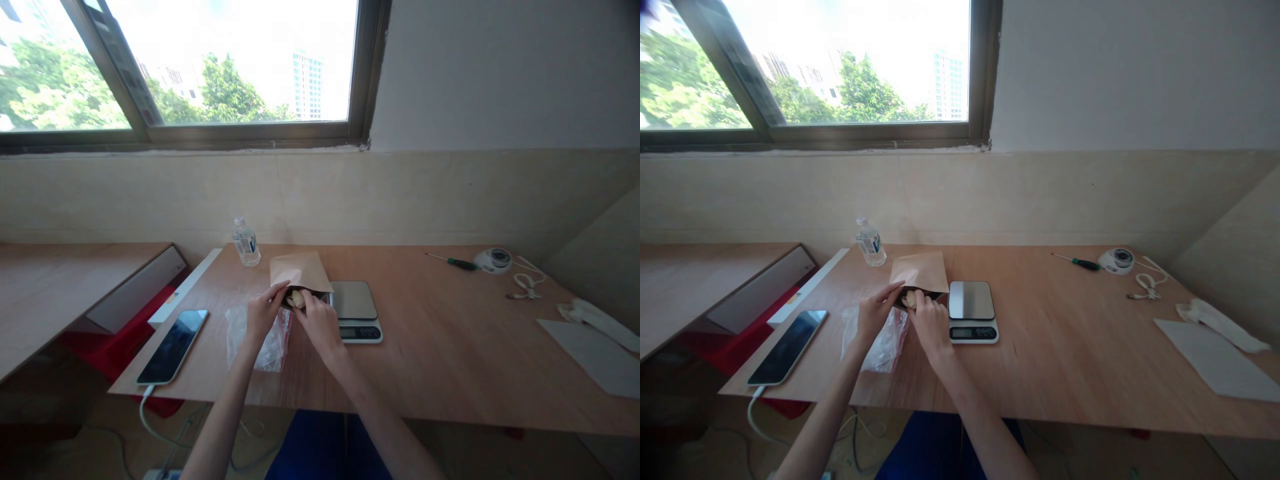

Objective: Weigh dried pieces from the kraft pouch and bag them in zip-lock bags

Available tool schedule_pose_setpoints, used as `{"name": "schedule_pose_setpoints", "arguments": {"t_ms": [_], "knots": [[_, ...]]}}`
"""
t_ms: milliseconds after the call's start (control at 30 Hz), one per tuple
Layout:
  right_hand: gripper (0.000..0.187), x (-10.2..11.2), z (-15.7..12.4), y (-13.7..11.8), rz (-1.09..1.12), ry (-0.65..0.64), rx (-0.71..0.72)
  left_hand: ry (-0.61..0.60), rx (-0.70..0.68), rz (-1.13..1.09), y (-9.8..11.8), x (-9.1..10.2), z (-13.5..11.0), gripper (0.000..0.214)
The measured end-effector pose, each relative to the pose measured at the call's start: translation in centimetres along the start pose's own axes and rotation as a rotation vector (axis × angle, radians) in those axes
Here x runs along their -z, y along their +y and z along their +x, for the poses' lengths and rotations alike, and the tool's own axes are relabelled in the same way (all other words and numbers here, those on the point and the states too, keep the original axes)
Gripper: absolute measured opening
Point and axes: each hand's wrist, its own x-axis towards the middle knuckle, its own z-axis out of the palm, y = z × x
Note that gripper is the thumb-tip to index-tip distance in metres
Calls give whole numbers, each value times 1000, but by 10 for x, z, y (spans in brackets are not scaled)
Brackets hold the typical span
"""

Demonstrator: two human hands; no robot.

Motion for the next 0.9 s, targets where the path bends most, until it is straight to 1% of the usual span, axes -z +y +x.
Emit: {"name": "schedule_pose_setpoints", "arguments": {"t_ms": [67,133,233,300,367,433,500,533,567,633,700,767,800,833,900], "knots": [[32,5,-12,6,116,96,36,-1,15,-25,-1,1,1,28],[34,9,-25,17,221,239,49,3,29,-46,-3,1,2,27],[37,13,-36,46,245,469,-44,24,41,-63,-4,2,2,26],[38,12,-34,71,178,541,-123,39,44,-65,-4,1,1,26],[38,8,-27,99,68,526,-169,49,45,-65,-3,1,1,26],[35,2,-19,122,-41,445,-180,57,43,-61,-2,1,1,25],[33,-3,-15,135,-108,360,-179,66,40,-51,0,1,1,25],[33,-4,-15,137,-121,340,-182,68,39,-47,0,1,1,25],[34,-5,-16,136,-120,343,-188,69,39,-47,1,1,1,25],[35,-2,-21,125,-57,379,-164,70,45,-49,1,0,1,25],[31,3,-26,105,88,347,-40,74,52,-57,3,-1,0,25],[30,7,-30,80,256,217,129,67,56,-60,4,-3,0,25],[31,8,-30,67,317,145,192,61,54,-58,5,-4,-1,24],[32,7,-29,56,349,88,237,56,49,-55,6,-5,-2,24],[37,3,-24,37,326,20,283,51,37,-44,8,-6,-4,24]]}}
